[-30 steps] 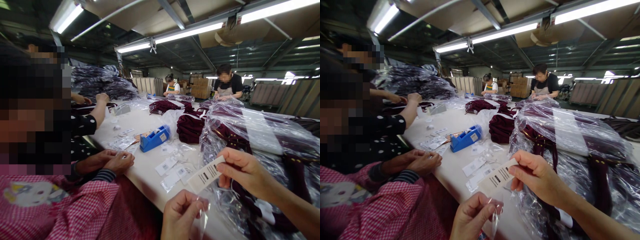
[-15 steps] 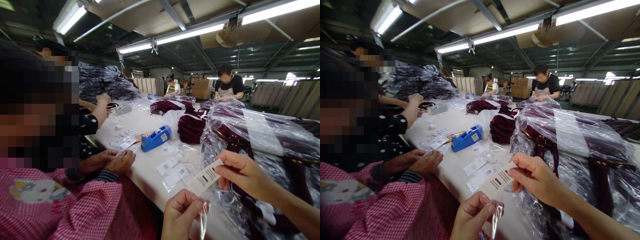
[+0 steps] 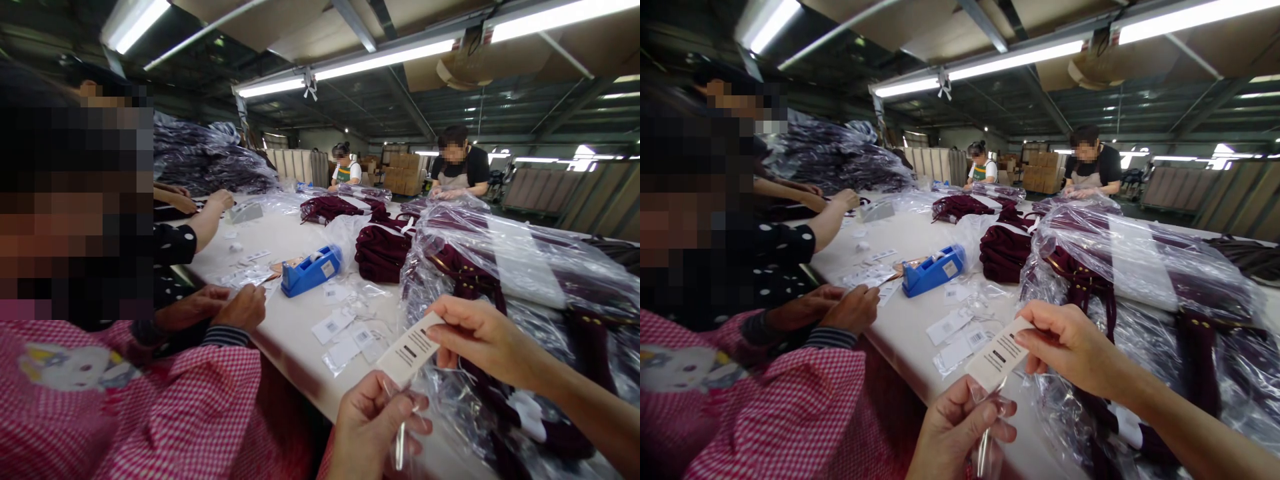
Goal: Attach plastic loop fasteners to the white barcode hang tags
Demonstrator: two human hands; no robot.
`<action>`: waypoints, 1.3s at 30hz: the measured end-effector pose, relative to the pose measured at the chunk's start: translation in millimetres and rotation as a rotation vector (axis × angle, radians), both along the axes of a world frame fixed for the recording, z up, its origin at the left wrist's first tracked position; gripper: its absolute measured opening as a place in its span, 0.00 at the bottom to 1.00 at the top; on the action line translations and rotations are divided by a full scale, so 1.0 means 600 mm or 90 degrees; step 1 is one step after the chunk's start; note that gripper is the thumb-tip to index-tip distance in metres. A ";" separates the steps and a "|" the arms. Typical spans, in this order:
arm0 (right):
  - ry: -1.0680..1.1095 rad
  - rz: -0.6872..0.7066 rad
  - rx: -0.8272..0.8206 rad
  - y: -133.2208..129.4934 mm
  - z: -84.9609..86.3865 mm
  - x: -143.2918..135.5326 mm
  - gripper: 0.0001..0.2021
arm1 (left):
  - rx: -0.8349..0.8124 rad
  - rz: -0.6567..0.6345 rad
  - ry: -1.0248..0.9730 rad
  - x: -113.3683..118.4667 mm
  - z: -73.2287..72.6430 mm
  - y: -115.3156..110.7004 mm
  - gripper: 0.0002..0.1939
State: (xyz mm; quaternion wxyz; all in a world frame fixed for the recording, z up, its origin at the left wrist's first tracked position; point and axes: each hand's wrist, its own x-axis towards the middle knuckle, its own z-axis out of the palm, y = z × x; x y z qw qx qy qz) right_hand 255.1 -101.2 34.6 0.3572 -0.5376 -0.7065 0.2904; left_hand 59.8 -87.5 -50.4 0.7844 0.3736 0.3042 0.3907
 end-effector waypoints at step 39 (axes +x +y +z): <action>0.124 -0.046 -0.128 0.004 -0.054 -0.032 0.13 | 0.187 0.078 0.141 0.005 -0.029 0.010 0.09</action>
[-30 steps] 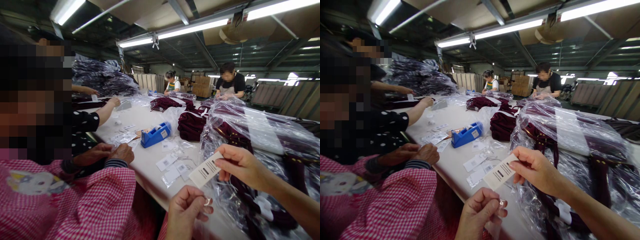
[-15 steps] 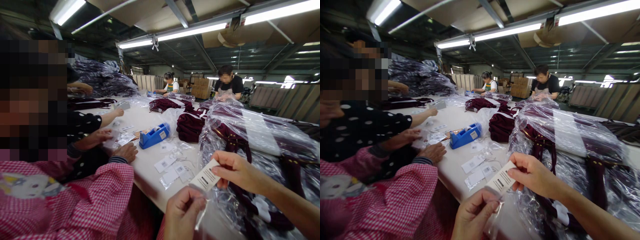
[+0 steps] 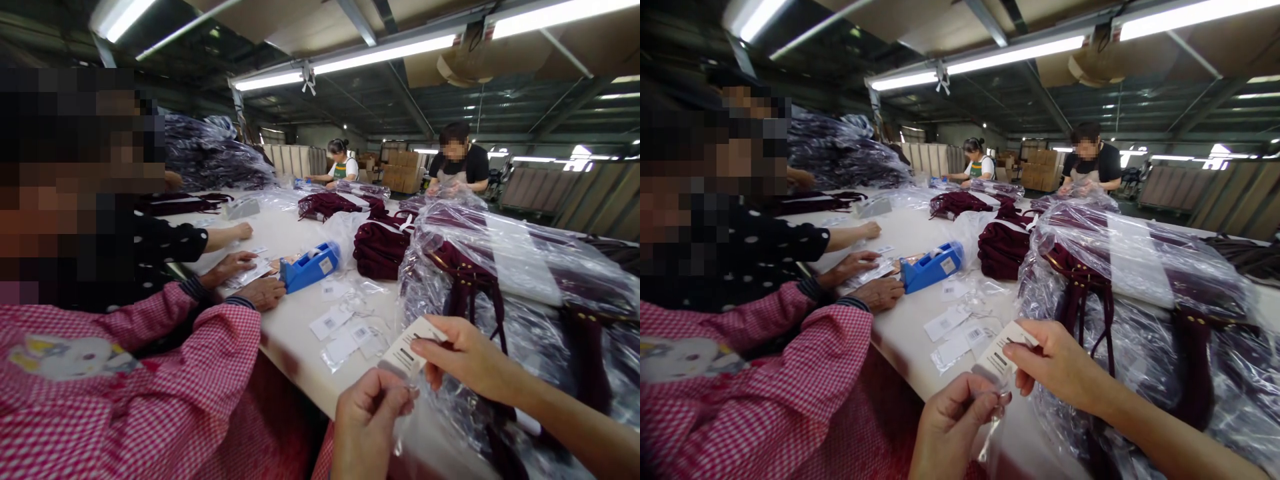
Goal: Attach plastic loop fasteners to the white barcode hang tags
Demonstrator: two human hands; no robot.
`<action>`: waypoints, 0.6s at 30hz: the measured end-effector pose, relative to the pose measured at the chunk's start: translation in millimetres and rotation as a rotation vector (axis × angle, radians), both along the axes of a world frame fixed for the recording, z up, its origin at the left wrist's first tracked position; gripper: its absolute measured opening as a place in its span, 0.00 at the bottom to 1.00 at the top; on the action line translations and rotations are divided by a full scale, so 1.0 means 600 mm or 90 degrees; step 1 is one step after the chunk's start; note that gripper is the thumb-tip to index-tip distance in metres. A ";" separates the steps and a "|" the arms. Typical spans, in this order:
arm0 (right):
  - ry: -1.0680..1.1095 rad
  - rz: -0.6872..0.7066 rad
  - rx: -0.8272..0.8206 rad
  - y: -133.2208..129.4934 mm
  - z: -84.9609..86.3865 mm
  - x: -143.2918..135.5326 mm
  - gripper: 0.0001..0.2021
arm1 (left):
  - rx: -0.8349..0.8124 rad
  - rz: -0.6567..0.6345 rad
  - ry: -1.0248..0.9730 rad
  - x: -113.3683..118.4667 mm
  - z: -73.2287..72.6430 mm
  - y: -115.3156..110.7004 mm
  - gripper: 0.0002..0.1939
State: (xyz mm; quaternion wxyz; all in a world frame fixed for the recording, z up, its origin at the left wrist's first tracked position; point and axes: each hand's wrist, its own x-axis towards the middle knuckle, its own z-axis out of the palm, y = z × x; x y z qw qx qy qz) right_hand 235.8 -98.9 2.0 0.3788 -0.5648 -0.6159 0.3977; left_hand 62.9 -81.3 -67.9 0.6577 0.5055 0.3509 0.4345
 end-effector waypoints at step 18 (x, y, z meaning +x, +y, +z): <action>0.093 -0.010 0.123 -0.015 0.020 0.016 0.11 | -0.118 -0.045 -0.027 -0.013 0.008 0.003 0.10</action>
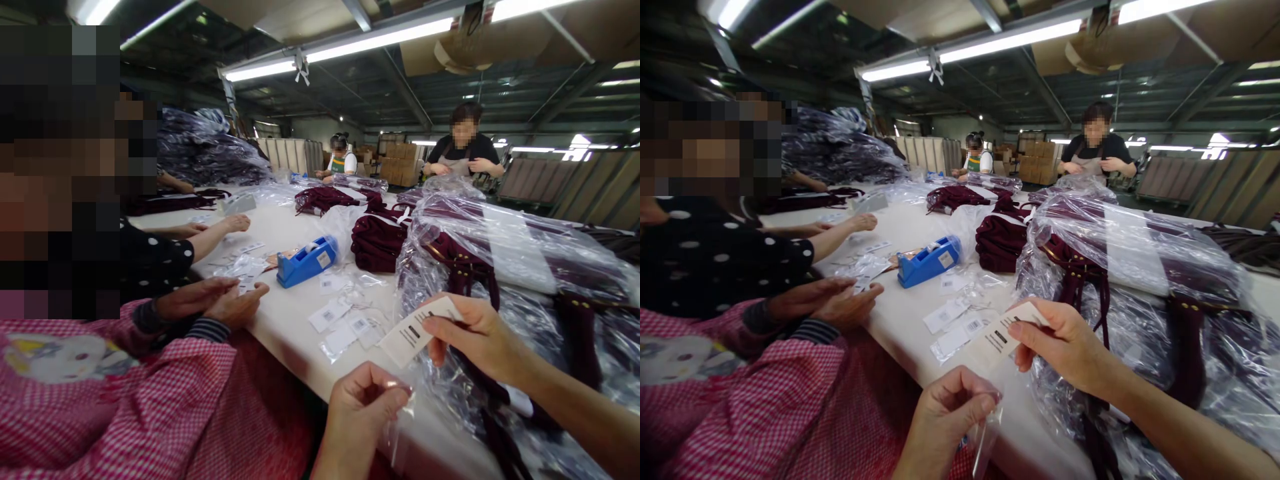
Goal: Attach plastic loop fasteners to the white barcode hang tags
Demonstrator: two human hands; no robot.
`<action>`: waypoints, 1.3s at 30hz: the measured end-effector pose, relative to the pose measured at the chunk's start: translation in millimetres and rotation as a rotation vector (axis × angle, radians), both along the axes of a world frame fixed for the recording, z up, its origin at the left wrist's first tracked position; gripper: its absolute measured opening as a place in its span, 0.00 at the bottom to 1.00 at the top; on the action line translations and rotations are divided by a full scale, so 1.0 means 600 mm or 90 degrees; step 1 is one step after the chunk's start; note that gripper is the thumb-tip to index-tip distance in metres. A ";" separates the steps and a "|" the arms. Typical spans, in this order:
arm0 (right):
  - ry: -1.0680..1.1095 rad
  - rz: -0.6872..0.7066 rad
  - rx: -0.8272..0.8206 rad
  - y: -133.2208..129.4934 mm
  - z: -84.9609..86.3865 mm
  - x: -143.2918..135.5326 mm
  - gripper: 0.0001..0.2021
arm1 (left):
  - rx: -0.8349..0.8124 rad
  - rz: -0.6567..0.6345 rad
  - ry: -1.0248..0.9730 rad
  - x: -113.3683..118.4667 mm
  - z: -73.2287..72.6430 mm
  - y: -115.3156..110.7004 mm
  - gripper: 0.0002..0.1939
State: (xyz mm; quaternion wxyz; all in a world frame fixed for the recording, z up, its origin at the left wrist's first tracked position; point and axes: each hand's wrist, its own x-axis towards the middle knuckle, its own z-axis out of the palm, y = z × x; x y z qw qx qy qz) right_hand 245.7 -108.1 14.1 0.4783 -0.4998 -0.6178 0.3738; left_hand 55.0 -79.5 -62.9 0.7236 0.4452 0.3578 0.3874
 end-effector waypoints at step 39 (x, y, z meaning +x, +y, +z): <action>0.239 -0.004 -0.093 -0.006 -0.037 0.016 0.11 | 0.854 0.242 0.279 -0.036 -0.013 -0.005 0.11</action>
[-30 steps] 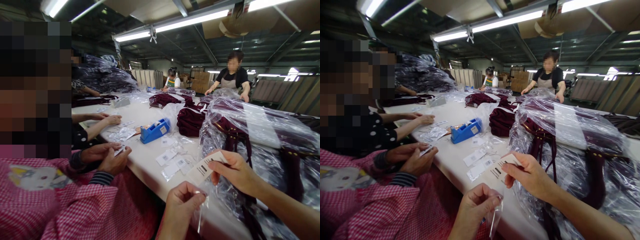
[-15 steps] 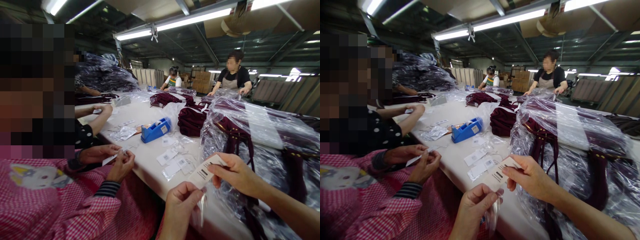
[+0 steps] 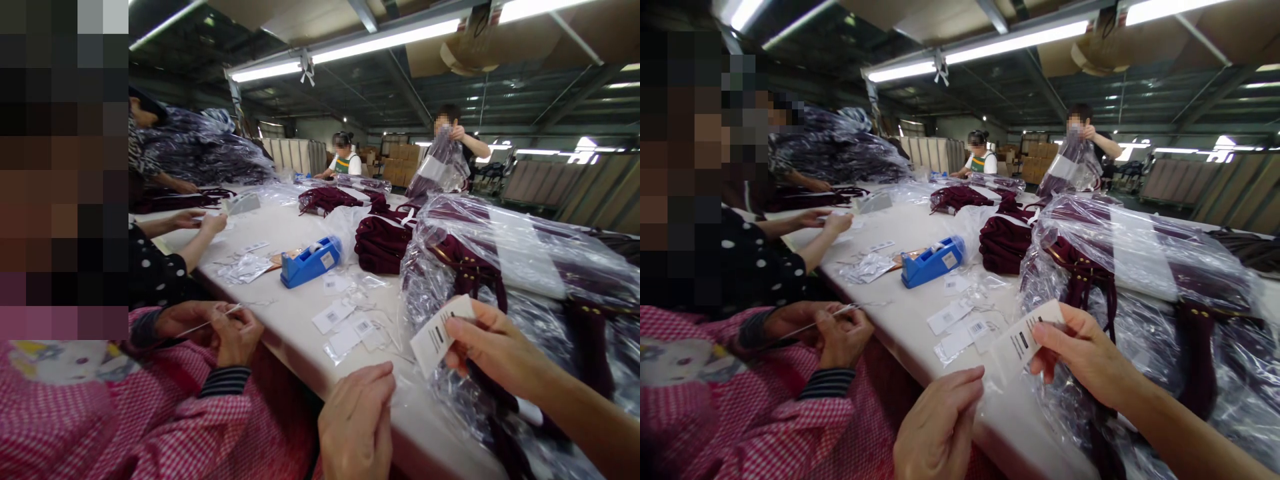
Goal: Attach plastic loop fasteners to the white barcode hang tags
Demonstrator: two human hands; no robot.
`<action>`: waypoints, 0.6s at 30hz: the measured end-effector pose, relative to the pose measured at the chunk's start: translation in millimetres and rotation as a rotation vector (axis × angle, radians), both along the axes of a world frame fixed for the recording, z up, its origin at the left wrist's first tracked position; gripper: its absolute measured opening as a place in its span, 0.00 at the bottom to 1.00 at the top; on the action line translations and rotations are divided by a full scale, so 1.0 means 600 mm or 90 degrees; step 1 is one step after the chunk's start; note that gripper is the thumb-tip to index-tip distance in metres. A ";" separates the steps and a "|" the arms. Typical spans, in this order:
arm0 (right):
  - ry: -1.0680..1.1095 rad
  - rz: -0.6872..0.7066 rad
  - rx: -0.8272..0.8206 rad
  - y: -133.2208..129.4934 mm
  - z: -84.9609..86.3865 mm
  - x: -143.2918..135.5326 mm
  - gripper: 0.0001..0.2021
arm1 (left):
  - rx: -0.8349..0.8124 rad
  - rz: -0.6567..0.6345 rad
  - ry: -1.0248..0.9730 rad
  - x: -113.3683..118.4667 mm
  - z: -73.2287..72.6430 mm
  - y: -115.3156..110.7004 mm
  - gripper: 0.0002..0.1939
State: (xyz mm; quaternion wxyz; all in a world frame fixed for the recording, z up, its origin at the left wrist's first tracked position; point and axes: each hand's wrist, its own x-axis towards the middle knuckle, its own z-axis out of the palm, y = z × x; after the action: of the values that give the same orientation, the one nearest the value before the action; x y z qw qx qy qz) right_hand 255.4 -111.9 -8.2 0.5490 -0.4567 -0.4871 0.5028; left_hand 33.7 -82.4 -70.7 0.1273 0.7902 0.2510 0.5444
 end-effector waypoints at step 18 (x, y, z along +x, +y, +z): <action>-0.289 0.149 0.366 -0.071 0.000 0.016 0.16 | -0.205 -0.047 -0.017 0.011 -0.015 0.000 0.07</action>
State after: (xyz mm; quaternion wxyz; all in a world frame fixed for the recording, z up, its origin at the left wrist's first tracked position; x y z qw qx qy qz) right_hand 264.8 -154.5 -8.2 0.4722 -0.3250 -0.7661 0.2908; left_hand 40.0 -82.6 -79.7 0.2753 0.7609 0.3042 0.5027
